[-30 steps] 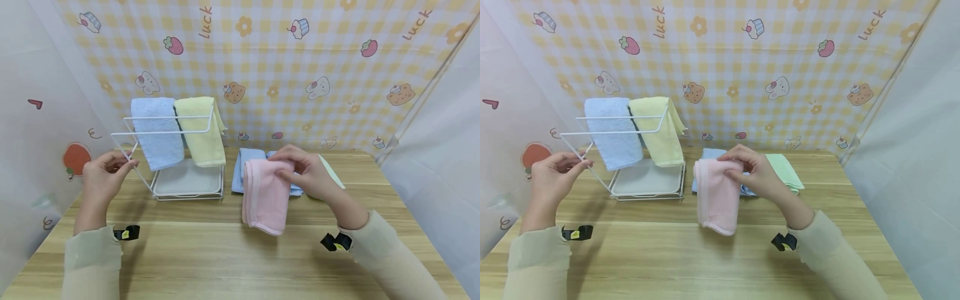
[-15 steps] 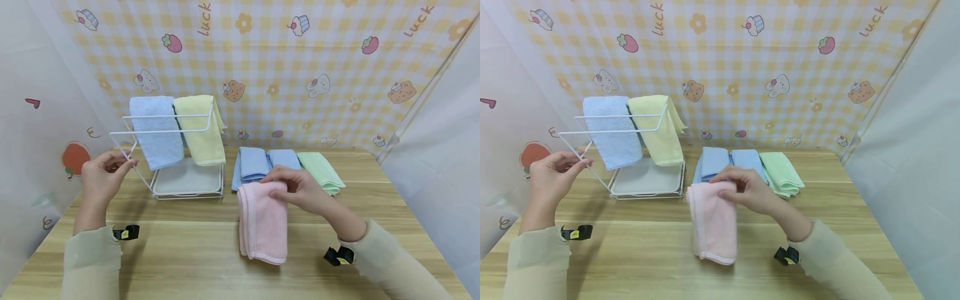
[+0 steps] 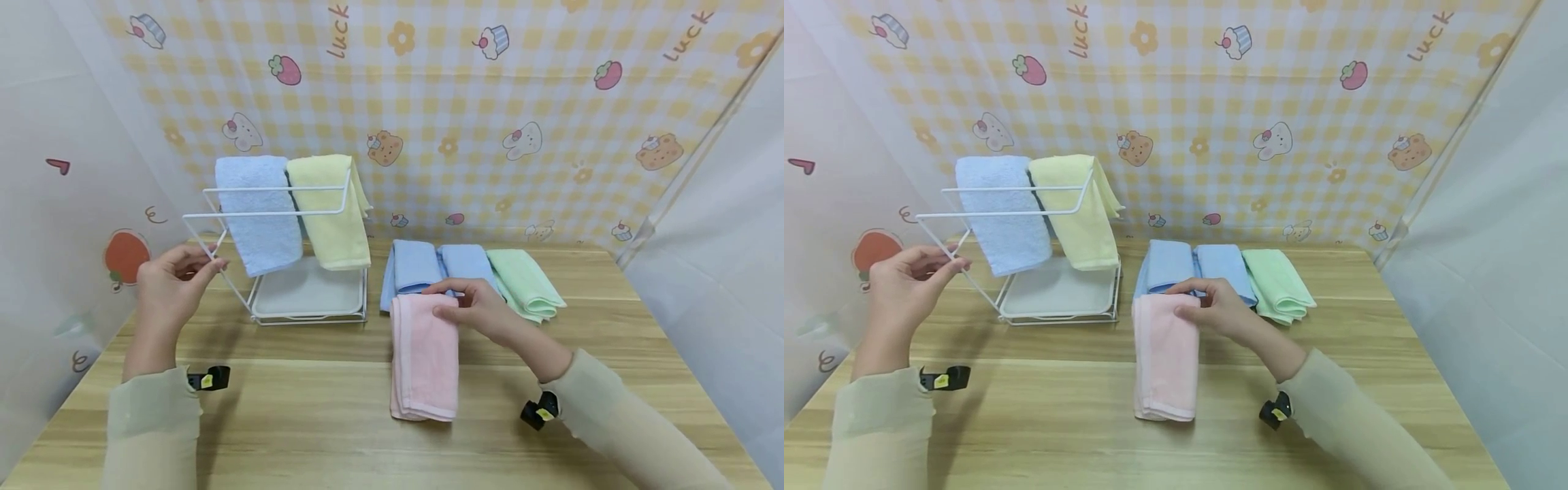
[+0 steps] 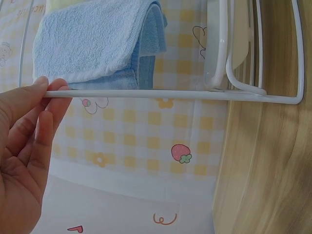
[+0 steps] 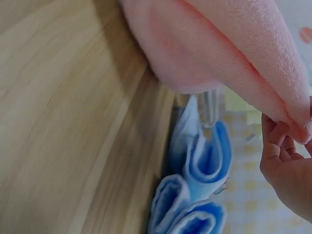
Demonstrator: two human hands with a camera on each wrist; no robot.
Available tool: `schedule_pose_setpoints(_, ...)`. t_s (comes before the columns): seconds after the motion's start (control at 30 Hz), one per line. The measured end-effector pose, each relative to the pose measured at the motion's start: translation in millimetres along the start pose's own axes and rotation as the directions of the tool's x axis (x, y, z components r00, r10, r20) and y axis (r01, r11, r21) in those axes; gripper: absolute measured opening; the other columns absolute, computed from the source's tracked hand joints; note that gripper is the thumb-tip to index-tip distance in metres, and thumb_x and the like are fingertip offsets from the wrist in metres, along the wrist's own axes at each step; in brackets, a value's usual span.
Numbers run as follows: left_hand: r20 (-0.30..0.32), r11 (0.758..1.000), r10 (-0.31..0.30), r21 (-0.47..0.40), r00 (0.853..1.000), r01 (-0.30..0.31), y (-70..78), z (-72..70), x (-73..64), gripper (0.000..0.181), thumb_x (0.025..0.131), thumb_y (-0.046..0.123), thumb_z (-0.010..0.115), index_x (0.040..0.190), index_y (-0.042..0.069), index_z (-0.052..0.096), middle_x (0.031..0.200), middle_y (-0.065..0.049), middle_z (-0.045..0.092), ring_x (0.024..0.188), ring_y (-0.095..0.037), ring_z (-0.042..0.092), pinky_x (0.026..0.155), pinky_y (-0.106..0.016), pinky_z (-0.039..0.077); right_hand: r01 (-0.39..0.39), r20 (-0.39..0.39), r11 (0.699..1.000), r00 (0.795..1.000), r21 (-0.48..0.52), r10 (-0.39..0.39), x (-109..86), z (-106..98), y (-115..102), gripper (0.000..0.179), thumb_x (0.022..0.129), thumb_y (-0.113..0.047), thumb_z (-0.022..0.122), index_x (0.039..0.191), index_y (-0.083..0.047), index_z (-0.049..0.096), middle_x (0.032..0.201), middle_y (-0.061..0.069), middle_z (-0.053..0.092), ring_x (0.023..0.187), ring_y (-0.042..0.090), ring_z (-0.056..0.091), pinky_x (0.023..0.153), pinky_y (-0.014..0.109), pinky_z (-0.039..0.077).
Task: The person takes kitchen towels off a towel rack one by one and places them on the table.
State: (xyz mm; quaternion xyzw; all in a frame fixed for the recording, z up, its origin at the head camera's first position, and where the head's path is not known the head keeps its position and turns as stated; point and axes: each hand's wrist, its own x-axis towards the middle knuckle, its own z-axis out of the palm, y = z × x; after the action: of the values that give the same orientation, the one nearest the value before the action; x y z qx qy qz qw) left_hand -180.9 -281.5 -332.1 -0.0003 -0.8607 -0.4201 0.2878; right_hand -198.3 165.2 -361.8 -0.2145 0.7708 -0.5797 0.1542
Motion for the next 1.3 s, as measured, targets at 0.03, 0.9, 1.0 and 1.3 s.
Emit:
schedule_pose_setpoints(0.03,0.002,1.000,-0.002,0.002,1.000,0.002,-0.1,0.1,-0.1,0.019,0.087,0.008,0.076,0.101,-0.002,0.070,0.078,0.042,0.058,0.071,0.019,0.059,0.068,0.001,0.048,-0.005,-0.001,1.000,1.000,-0.013,0.005,2.0,-1,3,0.031,0.092,-0.007,0.069,0.123,-0.001,0.067,0.122,0.012,0.064,0.074,0.008,0.060,0.063,0.024,0.056)
schedule_pose_setpoints(0.9,-0.008,1.000,-0.013,-0.018,1.000,0.013,-1.6,1.3,-0.2,0.017,0.085,0.005,0.077,0.099,-0.002,0.071,0.078,0.041,0.059,0.071,0.019,0.060,0.069,0.000,0.049,0.103,-0.109,0.903,0.981,-0.416,-0.162,23.4,2,37,0.023,0.091,-0.011,0.072,0.113,-0.005,0.072,0.109,0.010,0.069,0.097,0.020,0.061,0.082,0.029,0.054)
schedule_pose_setpoints(1.0,-0.008,1.000,-0.019,-0.010,1.000,0.018,-0.2,0.9,-0.4,0.018,0.086,0.006,0.077,0.100,-0.002,0.070,0.078,0.042,0.058,0.072,0.019,0.060,0.069,0.001,0.048,0.099,-0.106,0.899,0.982,-0.427,-0.158,24.1,2,38,0.023,0.091,-0.010,0.072,0.114,-0.004,0.071,0.110,0.011,0.068,0.100,0.023,0.062,0.084,0.033,0.056)
schedule_pose_setpoints(1.3,-0.006,1.000,-0.019,-0.008,1.000,0.019,0.3,1.0,-1.0,0.017,0.086,0.007,0.076,0.099,-0.002,0.070,0.079,0.042,0.058,0.072,0.018,0.060,0.069,0.000,0.048,0.105,-0.100,0.896,0.982,-0.431,-0.163,24.5,1,35,0.024,0.091,-0.007,0.071,0.115,-0.001,0.070,0.108,0.013,0.068,0.101,0.027,0.065,0.085,0.042,0.058)
